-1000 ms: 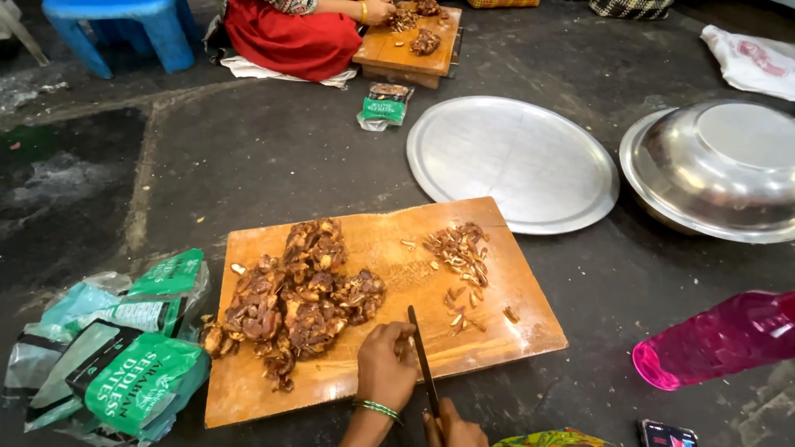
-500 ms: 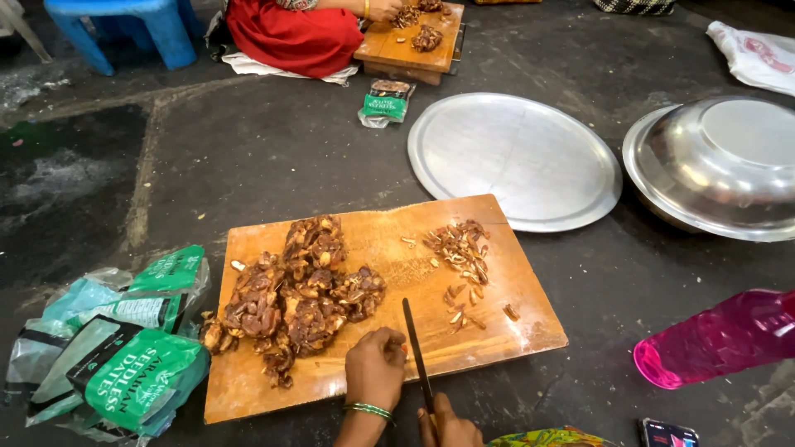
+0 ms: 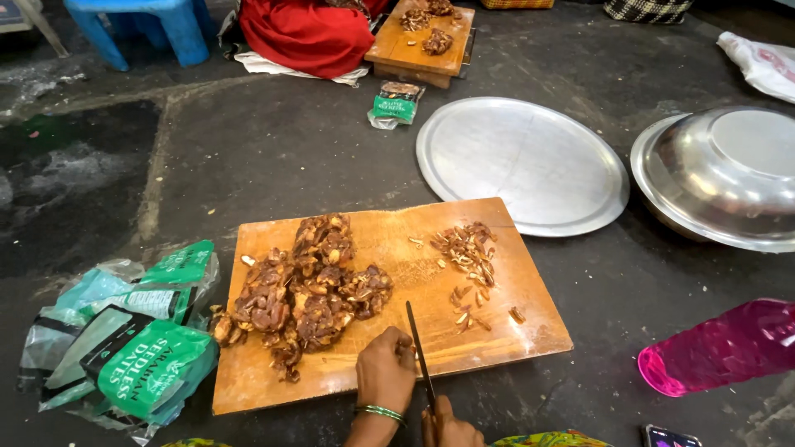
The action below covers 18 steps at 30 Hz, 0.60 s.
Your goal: The person sits on the floor and uses a knife to cut small pieces from a pile of pitted dates on a wooden cutting board, slicing pieces one at a time and gathering the cut pieces into a pile on the board. Another worker across the floor cuts dates on a separate board.
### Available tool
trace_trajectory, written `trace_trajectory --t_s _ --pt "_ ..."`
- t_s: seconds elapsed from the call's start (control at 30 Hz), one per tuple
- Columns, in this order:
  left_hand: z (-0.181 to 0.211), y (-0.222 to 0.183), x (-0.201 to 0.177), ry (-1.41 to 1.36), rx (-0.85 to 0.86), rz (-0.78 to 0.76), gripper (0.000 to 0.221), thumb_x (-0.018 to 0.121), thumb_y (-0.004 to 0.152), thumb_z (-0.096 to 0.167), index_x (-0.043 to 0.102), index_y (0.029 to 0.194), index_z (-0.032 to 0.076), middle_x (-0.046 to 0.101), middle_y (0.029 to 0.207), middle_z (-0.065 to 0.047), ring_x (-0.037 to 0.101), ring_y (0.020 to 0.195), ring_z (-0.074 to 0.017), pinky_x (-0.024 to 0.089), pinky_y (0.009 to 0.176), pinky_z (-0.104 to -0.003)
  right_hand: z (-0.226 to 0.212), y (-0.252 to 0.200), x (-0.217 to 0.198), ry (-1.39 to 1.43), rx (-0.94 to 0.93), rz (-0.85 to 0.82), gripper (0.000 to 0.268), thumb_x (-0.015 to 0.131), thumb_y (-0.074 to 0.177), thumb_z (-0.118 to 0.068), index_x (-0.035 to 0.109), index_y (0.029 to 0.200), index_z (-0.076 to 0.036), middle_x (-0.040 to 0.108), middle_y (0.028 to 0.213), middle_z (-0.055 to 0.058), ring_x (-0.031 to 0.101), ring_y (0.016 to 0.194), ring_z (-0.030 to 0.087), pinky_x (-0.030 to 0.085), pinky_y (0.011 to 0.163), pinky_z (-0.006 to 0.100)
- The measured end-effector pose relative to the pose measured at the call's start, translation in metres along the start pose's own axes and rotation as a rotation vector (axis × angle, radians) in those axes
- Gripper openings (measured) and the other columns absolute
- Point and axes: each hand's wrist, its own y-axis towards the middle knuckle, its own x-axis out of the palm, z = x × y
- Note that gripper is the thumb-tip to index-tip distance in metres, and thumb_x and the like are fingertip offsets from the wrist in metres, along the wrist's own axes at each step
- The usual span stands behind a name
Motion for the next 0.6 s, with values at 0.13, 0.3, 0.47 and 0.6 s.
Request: trace_trajectory --t_s 0.13,0.3,0.47,0.6 --pt "-0.006 -0.002 0.004 -0.008 0.182 0.009 0.02 0.071 0.077 -0.004 0.063 0.093 0.005 0.071 0.077 -0.013 0.071 0.078 -0.0301 0.056 0.071 -0.043 0.014 0.006 0.013 -0.042 -0.056 0.037 0.03 0.062 0.093 -0.049 0.055 0.106 -0.023 0.072 0.071 0.019 0.074 0.077 0.042 0.058 0.074 0.057" --pt "-0.003 -0.003 0.004 -0.01 0.235 0.031 0.026 0.07 0.075 -0.008 0.055 0.093 0.003 0.064 0.076 -0.014 0.066 0.075 -0.0327 0.053 0.071 -0.046 0.011 0.009 0.017 -0.037 -0.058 0.065 0.033 0.064 0.089 -0.049 0.054 0.108 -0.025 0.073 0.069 0.017 0.076 0.073 0.039 0.058 0.073 0.056" --pt "-0.004 -0.004 0.006 -0.05 0.208 0.023 0.025 0.067 0.076 -0.01 0.054 0.092 0.004 0.063 0.076 -0.014 0.065 0.074 -0.0324 0.054 0.07 -0.045 -0.019 -0.007 -0.015 -0.182 0.052 -0.029 0.036 0.063 0.091 -0.053 0.052 0.106 -0.023 0.074 0.077 0.016 0.074 0.081 0.041 0.059 0.079 0.057" --pt "-0.001 -0.005 0.003 -0.047 0.259 0.027 0.027 0.067 0.074 -0.011 0.052 0.091 0.003 0.062 0.076 -0.015 0.064 0.076 -0.0346 0.051 0.07 -0.048 -0.029 -0.007 -0.029 -0.168 0.084 -0.122 0.035 0.057 0.096 -0.051 0.049 0.111 -0.021 0.075 0.089 0.019 0.073 0.094 0.044 0.056 0.089 0.059"
